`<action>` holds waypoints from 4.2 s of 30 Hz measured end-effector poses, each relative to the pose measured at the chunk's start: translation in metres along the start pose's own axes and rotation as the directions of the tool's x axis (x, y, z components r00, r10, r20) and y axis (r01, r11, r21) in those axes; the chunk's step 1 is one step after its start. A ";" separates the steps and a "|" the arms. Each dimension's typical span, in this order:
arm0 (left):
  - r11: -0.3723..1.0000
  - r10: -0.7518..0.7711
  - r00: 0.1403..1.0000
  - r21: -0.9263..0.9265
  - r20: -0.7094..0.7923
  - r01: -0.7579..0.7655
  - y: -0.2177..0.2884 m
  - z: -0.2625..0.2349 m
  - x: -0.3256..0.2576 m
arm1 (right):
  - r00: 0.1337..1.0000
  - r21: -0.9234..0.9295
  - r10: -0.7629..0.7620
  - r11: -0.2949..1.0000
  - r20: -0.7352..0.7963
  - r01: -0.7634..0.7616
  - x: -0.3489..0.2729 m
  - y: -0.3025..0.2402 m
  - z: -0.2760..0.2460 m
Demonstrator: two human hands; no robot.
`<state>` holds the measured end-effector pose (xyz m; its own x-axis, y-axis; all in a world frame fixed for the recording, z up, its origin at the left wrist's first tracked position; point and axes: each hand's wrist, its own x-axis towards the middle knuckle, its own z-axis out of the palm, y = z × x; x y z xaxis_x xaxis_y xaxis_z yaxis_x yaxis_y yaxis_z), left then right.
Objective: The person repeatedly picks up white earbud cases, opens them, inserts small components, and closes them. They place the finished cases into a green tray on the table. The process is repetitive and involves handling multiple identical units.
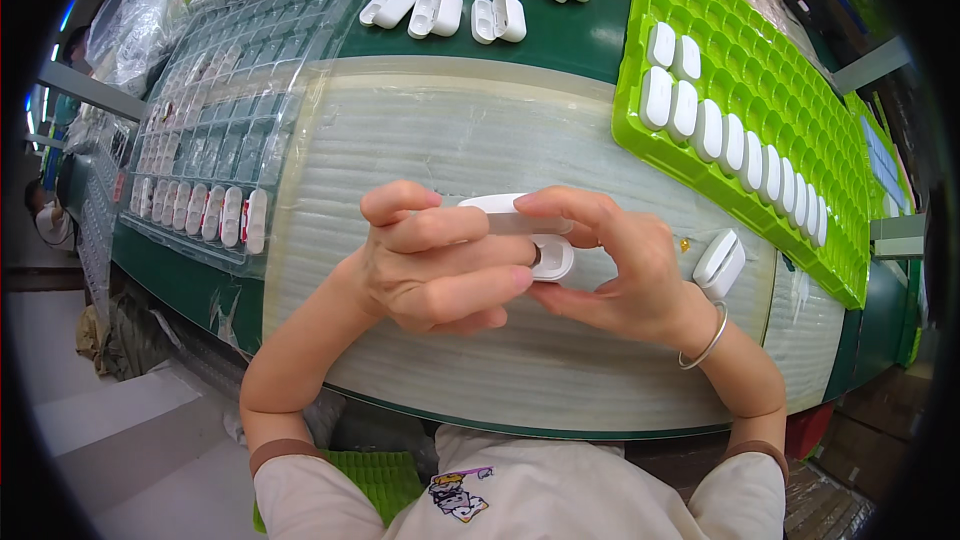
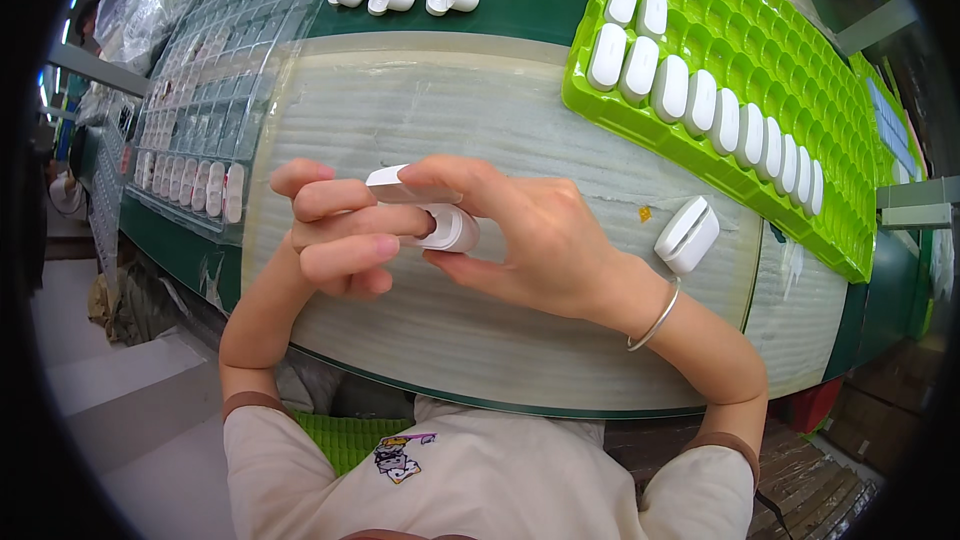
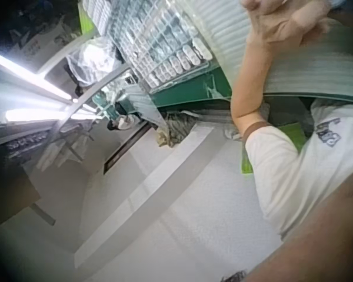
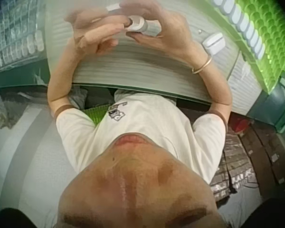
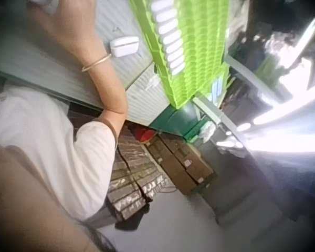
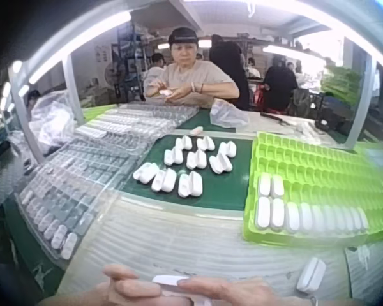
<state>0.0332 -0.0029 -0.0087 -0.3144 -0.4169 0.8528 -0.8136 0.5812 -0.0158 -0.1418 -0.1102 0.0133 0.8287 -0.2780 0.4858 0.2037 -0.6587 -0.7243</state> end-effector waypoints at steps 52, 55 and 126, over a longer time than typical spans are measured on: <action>0.101 -0.816 0.352 -0.486 0.459 0.868 -0.003 0.009 0.009 | 0.821 0.584 0.528 0.603 0.219 -0.544 0.004 0.012 -0.006; -0.114 -0.777 0.207 -0.457 0.594 0.882 -0.018 0.010 0.000 | 0.835 0.549 0.483 0.637 0.264 -0.541 0.006 0.009 -0.010; 0.890 -0.395 0.918 -0.229 0.042 0.393 0.003 0.007 0.010 | 0.981 0.232 0.177 0.954 0.081 -0.191 0.005 0.015 -0.019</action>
<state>0.0244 -0.0103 -0.0044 0.0119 -0.6414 0.7671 -0.7361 0.5136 0.4408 -0.1446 -0.1352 0.0141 0.8911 -0.3323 0.3090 0.1570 -0.4131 -0.8970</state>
